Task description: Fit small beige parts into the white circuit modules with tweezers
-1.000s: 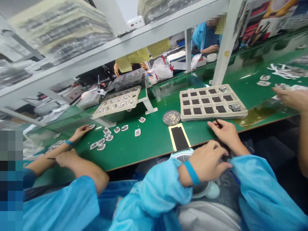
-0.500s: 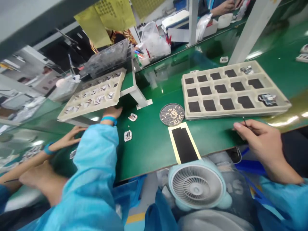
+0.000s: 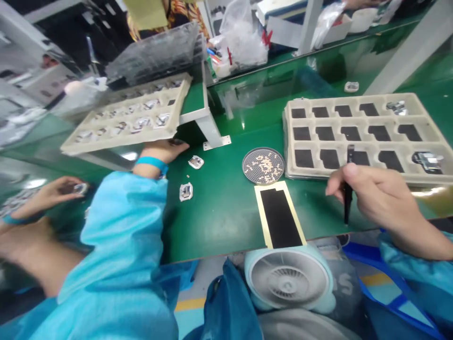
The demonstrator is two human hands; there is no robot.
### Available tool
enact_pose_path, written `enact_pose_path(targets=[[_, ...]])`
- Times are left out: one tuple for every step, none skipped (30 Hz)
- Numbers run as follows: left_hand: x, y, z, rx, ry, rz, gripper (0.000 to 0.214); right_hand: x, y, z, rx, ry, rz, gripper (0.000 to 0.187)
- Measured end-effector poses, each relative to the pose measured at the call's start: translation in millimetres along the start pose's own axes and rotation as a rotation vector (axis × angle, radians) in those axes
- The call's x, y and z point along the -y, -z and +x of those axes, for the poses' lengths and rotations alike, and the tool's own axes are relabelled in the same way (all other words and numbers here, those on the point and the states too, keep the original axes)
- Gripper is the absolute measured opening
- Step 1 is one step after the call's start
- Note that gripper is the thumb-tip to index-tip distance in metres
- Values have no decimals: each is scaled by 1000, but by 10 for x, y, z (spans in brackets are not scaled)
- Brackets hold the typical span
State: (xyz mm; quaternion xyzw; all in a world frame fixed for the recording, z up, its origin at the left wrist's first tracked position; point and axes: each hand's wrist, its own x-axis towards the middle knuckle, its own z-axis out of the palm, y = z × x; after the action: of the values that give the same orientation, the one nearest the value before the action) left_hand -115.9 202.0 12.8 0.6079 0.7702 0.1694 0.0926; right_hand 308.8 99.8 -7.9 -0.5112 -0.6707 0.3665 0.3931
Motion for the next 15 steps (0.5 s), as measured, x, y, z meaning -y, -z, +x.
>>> enact_pose_path(targets=[[-39, -2, -112, 9, -3, -51, 43, 43, -58, 98, 43, 16, 37, 55], [-111, -40, -245, 39, -18, -144, 50, 75, -113, 188, 81, 19, 88, 50], [-210, -109, -395, 112, -56, -330, 56, 98, -165, 264, 107, 14, 144, 45], [-327, -204, -554, 237, -87, -533, 60, 113, -213, 322, 128, 8, 199, 39], [-449, -313, -713, 398, -100, -723, 61, 119, -256, 360, 139, 4, 249, 34], [-564, -425, -863, 563, -106, -869, 63, 116, -296, 378, 144, 2, 286, 31], [-664, -530, -995, 685, -100, -973, 63, 102, -332, 379, 144, -1, 307, 29], [-742, -622, -1105, 780, -92, -1043, 62, 77, -365, 365, 141, -4, 314, 27], [-796, -698, -1187, 840, -84, -1087, 60, 41, -395, 341, 129, 0, 315, 26], [-828, -759, -1243, 866, -79, -1116, 59, -6, -423, 311, 114, 9, 313, 25], [-843, -807, -1276, 869, -80, -1136, 58, -59, -449, 279, 91, 22, 306, 24], [-848, -846, -1292, 853, -84, -1149, 57, -115, -472, 248, 64, 38, 291, 23], [-847, -879, -1297, 823, -91, -1153, 57, -171, -494, 218, 31, 55, 264, 22], [-846, -909, -1299, 787, -98, -1151, 55, -221, -512, 193, 0, 72, 228, 21], [-847, -938, -1302, 748, -105, -1143, 52, -264, -528, 171, -25, 87, 189, 20]])
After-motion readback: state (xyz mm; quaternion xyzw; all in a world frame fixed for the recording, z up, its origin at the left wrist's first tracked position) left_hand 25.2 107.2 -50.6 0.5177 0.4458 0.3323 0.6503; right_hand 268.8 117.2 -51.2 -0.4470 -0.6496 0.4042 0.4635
